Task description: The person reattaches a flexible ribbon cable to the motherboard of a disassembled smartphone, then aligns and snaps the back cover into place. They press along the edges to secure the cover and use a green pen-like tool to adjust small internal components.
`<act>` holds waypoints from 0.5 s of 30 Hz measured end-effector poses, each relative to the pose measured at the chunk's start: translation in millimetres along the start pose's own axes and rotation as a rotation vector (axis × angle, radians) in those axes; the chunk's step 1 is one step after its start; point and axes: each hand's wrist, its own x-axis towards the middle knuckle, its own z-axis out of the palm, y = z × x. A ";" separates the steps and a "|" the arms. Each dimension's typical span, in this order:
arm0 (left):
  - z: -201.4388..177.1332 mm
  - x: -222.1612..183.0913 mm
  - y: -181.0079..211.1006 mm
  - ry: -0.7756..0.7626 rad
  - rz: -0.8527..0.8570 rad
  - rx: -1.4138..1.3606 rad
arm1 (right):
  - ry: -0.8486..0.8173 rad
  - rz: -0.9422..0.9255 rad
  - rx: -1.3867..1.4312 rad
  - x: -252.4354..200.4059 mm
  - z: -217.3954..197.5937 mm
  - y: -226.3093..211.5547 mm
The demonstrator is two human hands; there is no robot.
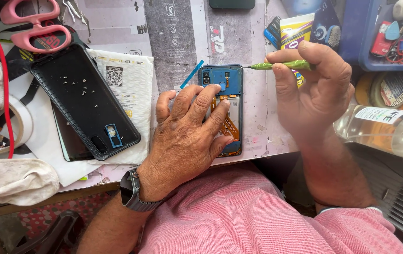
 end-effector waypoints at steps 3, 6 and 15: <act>0.2 -0.4 -0.8 0.010 0.006 -0.010 | -0.008 -0.019 -0.014 -0.4 -0.4 1.2; 0.2 -0.6 -1.0 0.004 0.004 -0.005 | -0.018 -0.026 -0.027 0.8 -0.1 1.7; -0.4 0.5 -0.8 0.004 0.009 -0.008 | -0.052 -0.073 -0.080 12.9 0.7 -6.2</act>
